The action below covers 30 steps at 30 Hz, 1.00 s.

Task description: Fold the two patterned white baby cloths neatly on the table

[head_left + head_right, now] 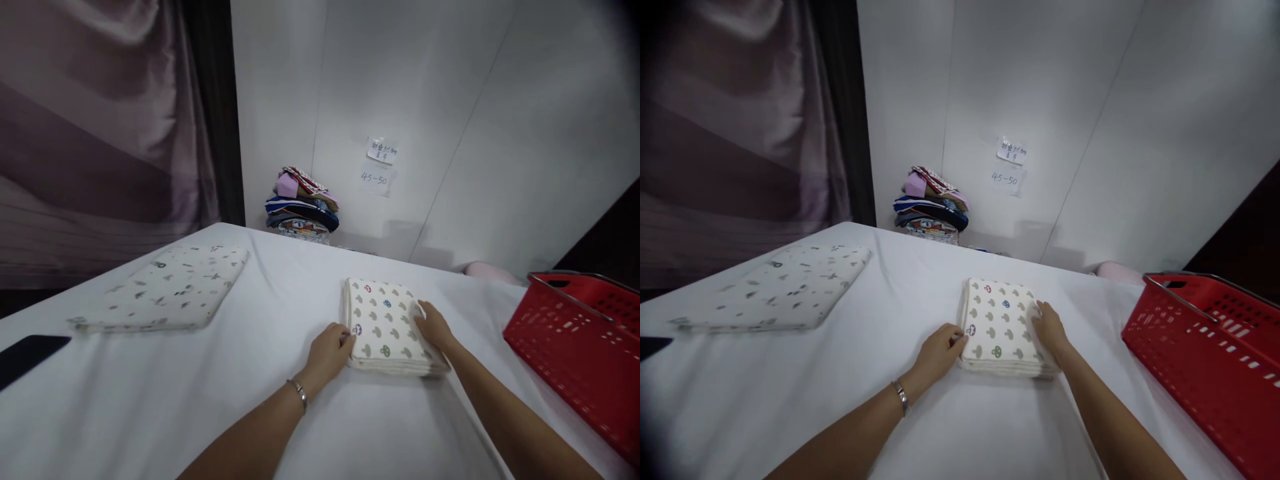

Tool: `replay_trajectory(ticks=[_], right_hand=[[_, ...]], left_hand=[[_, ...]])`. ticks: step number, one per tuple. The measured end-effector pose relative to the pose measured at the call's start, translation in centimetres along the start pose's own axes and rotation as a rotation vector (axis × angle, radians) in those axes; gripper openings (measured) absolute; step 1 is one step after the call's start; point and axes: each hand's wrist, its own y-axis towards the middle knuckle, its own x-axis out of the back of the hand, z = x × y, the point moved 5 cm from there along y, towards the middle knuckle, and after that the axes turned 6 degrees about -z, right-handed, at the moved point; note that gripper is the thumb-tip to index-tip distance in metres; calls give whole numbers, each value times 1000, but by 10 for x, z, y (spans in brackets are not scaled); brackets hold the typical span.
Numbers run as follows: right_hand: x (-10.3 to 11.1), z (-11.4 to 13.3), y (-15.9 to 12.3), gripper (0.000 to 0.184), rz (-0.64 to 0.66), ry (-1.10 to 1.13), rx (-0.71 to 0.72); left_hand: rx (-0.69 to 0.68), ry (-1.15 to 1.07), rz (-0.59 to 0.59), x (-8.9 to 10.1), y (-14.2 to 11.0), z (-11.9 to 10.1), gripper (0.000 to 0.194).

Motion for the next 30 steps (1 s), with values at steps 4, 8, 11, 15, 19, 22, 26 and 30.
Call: replay_trajectory(ticks=[4,8,11,15,19,22,26,30], right_hand=[[-19,52,-29,42,71,-31,274],[-52,104,-65,28,258,1,366],[-67,130,-77,33,303,-93,361],[-76,142,-76,26,310,-271,285],[-79,142,-72,10,327,-228,262],[-81,137,-70,10,351,-114,250],[-84,125,-67,8,397,68,165],[-85,118,-66,7,409,190,96]], left_hand=[[67,21,-3,-2,3,8,20],[60,26,-17,-2,4,10,22],[39,37,-20,-3,5,10,22],[44,29,-2,-5,6,13,14],[57,31,27,-6,6,14,12],[50,30,19,-4,6,12,12],[4,7,-26,-3,6,8,14],[-5,-4,1,-6,5,7,17]])
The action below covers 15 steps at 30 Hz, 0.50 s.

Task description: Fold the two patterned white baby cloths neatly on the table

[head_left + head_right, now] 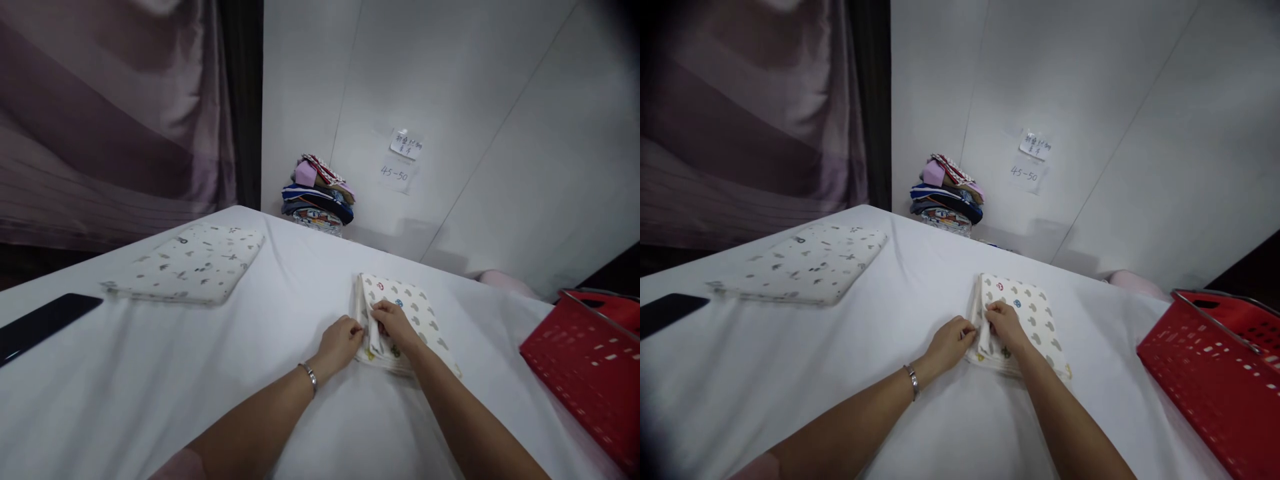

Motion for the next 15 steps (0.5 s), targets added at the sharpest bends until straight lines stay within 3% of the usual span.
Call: replay_trajectory(ticks=[9,15], right_hand=[[-13,9,-5,10,14,-9,91],[-15,9,-8,25,126,-13,128]], left_hand=[[78,-5,-4,-1,6,7,30],[84,0,11,0,3,2,30]])
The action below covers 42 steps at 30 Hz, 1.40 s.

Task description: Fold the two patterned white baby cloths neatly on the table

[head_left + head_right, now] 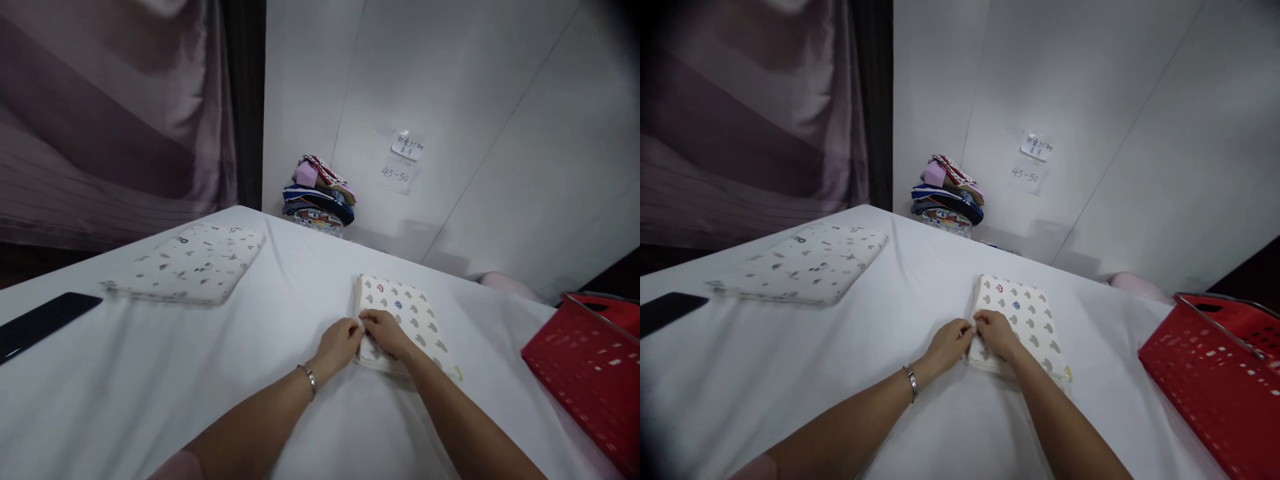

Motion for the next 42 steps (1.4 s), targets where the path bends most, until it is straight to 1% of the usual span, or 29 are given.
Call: replay_trajectory(ticks=[3,5,6,8,10,12,14,16,18,20,23,26,28,30,32,34,35,36,37,38,39,40,41,42], right_hand=[[1,-3,1,27,80,8,-16],[5,0,7,28,93,-85,38],[9,2,12,29,70,-158,82],[18,8,27,33,-21,-303,170],[21,11,45,39,-91,-388,211],[13,10,62,45,-76,-445,212],[-1,5,74,51,-22,-510,197],[-15,-1,81,54,31,-563,173],[-24,-6,83,56,67,-599,152],[-27,-9,83,58,89,-613,137],[-23,-6,81,59,101,-593,130],[-16,0,68,60,114,-540,132],[-12,4,50,60,125,-506,138],[-8,7,24,59,142,-431,159],[-3,8,-6,59,154,-304,192],[8,5,-36,57,156,-179,224],[16,0,-48,56,136,-147,234],[27,-6,-58,55,91,-136,241],[41,-14,-66,53,17,-145,238],[56,-25,-72,52,-82,-168,215],[72,-39,-75,52,-192,-194,163],[87,-54,-78,51,-293,-210,77],[100,-71,-81,52,-361,-217,-30],[110,-88,-82,53,-396,-212,-135]], left_hand=[[17,62,20,-1,-2,-1,21],[21,117,35,-3,-3,-1,17],[17,141,39,-4,-3,-1,17],[6,175,47,-6,-2,0,19],[3,194,61,-8,-2,1,21],[8,205,84,-9,-2,2,21],[17,207,105,-9,-1,2,22],[24,199,125,-8,0,1,22],[22,194,138,-7,0,-1,21],[16,198,145,-6,1,-2,20],[17,205,150,-6,1,-1,21],[9,188,126,-5,1,0,21],[10,171,104,-5,2,1,19],[26,156,82,-4,3,3,17],[35,140,63,-4,4,4,18],[33,116,56,-3,5,4,18],[39,101,64,-3,5,4,18],[52,84,77,-3,5,4,18],[71,70,92,-3,5,5,20],[90,60,107,-3,5,5,22],[109,54,120,-2,4,5,25],[122,51,131,-2,4,5,28],[128,53,139,-2,4,5,31],[131,57,147,-2,4,5,34]])
